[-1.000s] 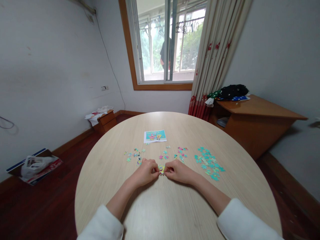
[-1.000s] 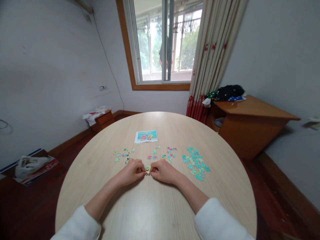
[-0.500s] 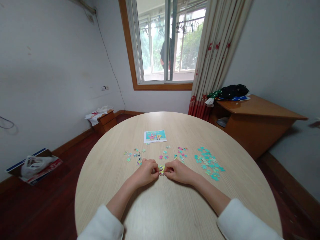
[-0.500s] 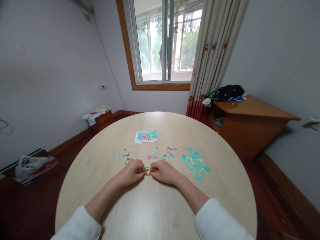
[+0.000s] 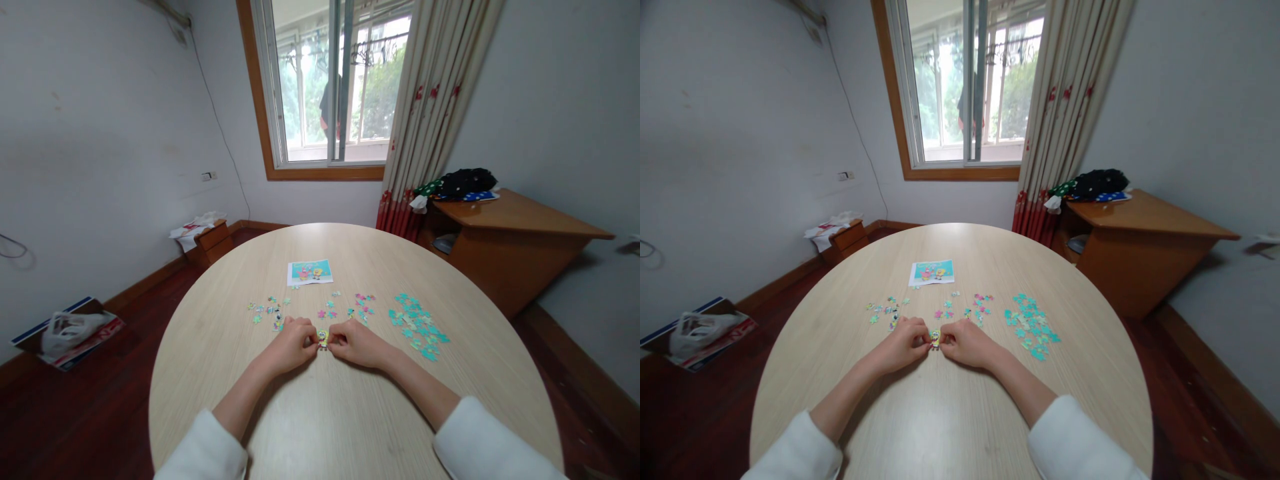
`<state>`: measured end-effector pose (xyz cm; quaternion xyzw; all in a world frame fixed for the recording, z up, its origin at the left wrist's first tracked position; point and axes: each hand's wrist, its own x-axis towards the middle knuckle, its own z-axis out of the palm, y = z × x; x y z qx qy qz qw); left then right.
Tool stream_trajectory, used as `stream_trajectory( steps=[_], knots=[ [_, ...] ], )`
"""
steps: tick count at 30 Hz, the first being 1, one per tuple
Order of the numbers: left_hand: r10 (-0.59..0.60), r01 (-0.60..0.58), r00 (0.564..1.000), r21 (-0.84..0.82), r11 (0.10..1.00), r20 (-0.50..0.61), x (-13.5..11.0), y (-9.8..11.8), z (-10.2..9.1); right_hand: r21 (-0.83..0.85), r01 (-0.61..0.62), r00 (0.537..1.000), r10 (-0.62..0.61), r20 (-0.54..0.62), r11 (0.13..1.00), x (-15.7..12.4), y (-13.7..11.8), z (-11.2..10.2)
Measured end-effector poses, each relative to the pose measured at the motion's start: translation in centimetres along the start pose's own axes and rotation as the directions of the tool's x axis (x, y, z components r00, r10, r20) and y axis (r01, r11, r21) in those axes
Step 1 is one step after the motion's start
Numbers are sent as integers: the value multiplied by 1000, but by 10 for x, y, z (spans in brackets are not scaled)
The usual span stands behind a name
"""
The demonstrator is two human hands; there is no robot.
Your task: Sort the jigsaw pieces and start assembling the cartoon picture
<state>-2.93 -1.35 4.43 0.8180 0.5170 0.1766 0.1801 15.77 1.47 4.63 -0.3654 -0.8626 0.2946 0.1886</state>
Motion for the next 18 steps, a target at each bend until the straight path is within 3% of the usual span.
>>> stream_trajectory(
  steps=[18],
  knots=[
    [12, -12, 1000, 9, 1000, 5, 0, 1, -1, -9, 7, 1000, -7, 12, 1000, 1, 3, 2]
  ],
)
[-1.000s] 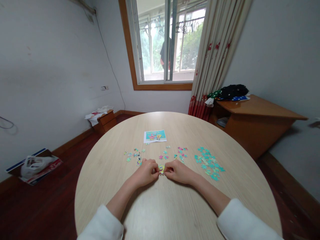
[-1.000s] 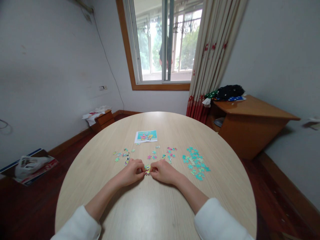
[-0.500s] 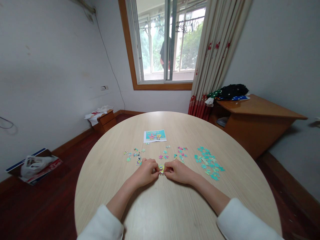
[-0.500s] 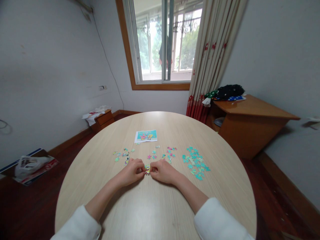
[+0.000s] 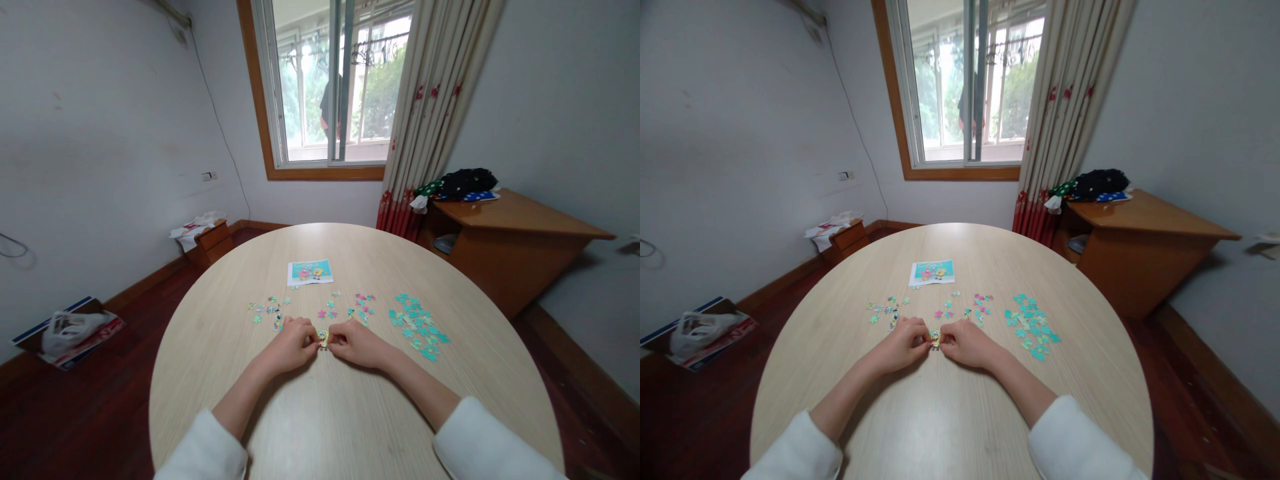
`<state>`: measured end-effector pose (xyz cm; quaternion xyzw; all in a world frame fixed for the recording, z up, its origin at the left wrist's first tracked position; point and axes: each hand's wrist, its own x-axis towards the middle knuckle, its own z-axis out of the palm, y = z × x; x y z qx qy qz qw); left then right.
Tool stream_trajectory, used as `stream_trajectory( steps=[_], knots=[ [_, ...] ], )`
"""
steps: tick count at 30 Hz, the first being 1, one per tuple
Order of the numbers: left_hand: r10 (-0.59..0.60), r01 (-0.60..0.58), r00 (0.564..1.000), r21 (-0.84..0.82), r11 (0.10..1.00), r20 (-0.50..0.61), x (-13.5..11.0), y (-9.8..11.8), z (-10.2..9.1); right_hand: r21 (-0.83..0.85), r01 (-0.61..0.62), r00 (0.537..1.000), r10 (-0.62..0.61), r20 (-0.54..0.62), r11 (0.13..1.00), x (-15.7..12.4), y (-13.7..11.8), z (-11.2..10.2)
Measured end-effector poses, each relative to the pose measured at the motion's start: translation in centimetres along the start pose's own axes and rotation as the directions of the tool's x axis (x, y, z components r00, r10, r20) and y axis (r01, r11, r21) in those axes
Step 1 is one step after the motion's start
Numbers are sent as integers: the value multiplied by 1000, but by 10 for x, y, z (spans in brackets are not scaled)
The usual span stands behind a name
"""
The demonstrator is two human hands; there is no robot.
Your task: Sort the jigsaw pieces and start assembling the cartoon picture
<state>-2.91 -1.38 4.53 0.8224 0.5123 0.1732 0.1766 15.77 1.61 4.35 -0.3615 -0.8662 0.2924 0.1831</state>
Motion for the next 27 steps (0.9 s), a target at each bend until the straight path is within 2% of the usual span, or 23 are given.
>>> stream_trajectory(
  steps=[7, 14, 20, 27],
  knots=[
    [-11, 11, 1000, -9, 1000, 1, 1, 2, 1, -6, -5, 1000, 5, 7, 1000, 0, -1, -1],
    [8, -9, 997, -17, 1000, -81, 2, 1, 5, -9, -17, 1000, 17, -3, 1000, 0, -2, -1],
    [39, -39, 999, -17, 999, -23, 3, -1, 6, 6, -19, 1000, 19, 0, 1000, 0, 0, 1],
    [23, -24, 999, -11, 1000, -41, 2, -1, 6, 20, -9, 1000, 9, -6, 1000, 0, 0, 0]
  ],
)
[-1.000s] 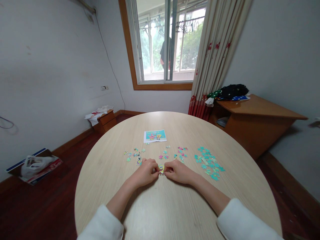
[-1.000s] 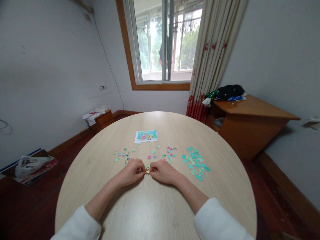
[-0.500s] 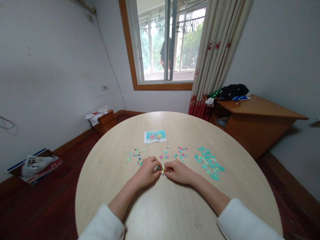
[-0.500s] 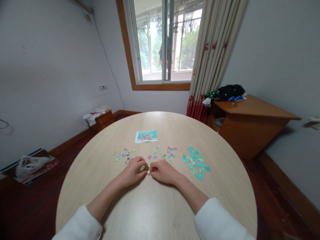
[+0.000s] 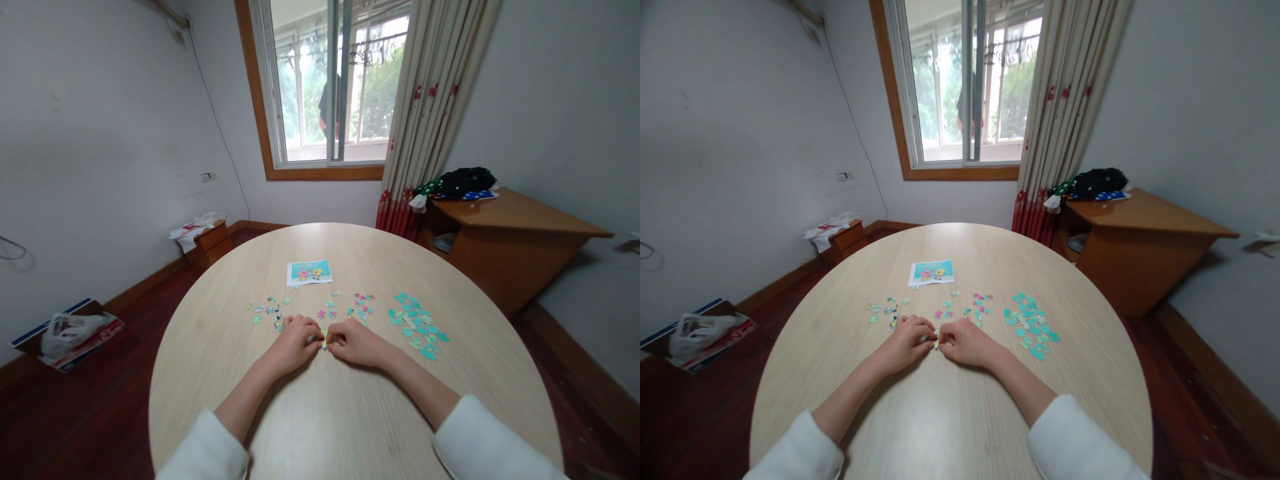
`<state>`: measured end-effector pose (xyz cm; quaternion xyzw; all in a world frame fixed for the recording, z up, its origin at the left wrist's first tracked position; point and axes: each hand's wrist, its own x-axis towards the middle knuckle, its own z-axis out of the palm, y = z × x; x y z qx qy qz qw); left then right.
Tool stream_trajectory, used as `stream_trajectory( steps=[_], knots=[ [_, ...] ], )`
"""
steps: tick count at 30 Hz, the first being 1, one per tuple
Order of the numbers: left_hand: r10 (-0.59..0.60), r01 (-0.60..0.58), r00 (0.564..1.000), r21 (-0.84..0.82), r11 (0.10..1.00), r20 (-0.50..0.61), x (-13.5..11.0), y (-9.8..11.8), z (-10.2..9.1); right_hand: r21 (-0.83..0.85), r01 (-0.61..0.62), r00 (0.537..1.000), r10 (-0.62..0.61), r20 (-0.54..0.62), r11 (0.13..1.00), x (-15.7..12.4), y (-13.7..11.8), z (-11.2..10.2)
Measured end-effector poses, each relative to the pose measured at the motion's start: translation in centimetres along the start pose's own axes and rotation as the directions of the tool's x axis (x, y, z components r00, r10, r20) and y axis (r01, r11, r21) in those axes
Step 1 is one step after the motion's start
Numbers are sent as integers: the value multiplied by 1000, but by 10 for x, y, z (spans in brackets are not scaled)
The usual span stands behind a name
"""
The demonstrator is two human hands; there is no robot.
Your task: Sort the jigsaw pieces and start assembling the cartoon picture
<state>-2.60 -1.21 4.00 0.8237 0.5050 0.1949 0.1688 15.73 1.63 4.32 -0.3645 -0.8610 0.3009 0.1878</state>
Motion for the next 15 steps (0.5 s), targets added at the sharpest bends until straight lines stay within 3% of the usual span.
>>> stream_trajectory(
  steps=[15],
  knots=[
    [3, -3, 1000, 4, 1000, -23, 0, -2, 2, 29, 23, 1000, -23, -14, 999, 1, 4, 2]
  ],
)
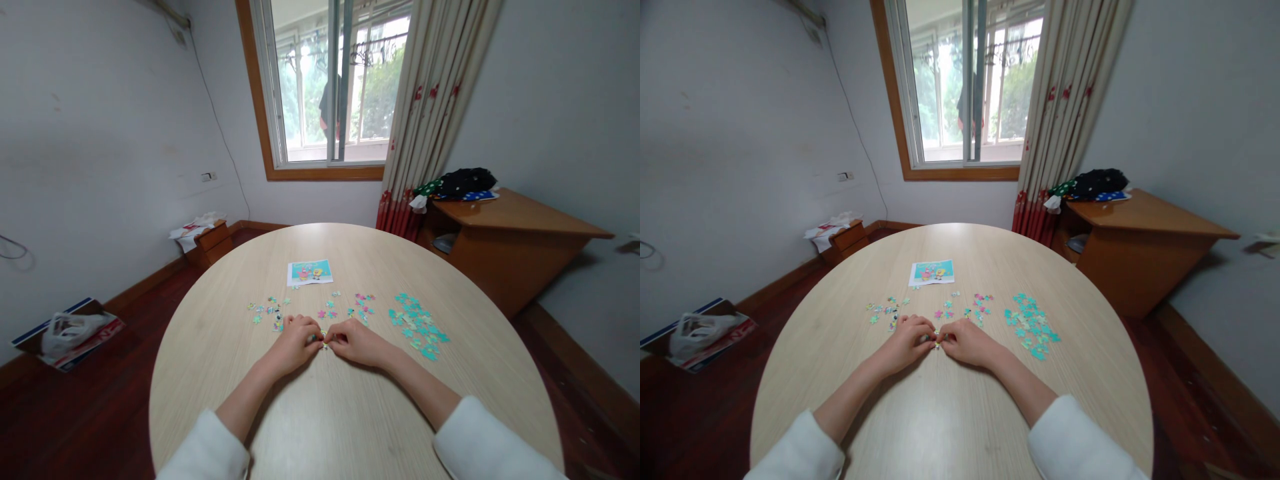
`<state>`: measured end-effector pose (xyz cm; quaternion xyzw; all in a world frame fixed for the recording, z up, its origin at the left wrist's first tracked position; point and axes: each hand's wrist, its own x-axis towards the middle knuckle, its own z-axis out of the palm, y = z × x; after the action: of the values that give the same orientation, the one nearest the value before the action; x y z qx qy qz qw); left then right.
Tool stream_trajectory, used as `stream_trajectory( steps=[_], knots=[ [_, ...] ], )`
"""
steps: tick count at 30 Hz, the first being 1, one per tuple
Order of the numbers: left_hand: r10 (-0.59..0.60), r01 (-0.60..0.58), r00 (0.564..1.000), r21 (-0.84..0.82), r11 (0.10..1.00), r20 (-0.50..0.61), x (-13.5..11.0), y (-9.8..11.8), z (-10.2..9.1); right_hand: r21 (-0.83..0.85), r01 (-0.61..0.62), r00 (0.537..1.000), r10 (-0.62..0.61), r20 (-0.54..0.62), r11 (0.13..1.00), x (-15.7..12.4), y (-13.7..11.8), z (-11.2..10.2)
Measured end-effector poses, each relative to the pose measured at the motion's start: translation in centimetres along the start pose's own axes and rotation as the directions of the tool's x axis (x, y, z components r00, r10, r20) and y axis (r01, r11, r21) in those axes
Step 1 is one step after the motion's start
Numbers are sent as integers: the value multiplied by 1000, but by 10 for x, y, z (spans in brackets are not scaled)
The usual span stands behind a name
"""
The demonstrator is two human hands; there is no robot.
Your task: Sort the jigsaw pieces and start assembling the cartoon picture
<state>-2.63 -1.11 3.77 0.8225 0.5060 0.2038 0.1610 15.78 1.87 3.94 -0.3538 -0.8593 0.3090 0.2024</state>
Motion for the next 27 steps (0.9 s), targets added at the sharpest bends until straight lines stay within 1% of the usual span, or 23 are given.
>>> stream_trajectory(
  steps=[6, 13, 18, 20, 24, 27],
  knots=[
    [-4, 4, 1000, -5, 1000, -10, -1, 1, 1, -15, -5, 1000, 5, 9, 1000, 0, -3, -2],
    [5, -5, 1000, -13, 1000, -13, 0, -2, 2, 59, 32, 998, -29, -51, 998, 1, 4, 2],
    [7, -7, 1000, -4, 1000, -11, 0, -3, 4, 49, 48, 999, -49, 19, 998, 1, 7, 3],
    [12, -12, 1000, -6, 1000, -10, 0, -3, 3, 41, 50, 999, -51, 14, 998, 1, 6, 3],
    [16, -16, 1000, -12, 1000, -10, 0, -4, 3, 73, 71, 997, -68, -47, 995, 1, 3, 1],
    [16, -17, 1000, -19, 1000, -18, 0, -7, 4, 38, 50, 999, -50, -2, 998, 1, 1, 0]
  ],
)
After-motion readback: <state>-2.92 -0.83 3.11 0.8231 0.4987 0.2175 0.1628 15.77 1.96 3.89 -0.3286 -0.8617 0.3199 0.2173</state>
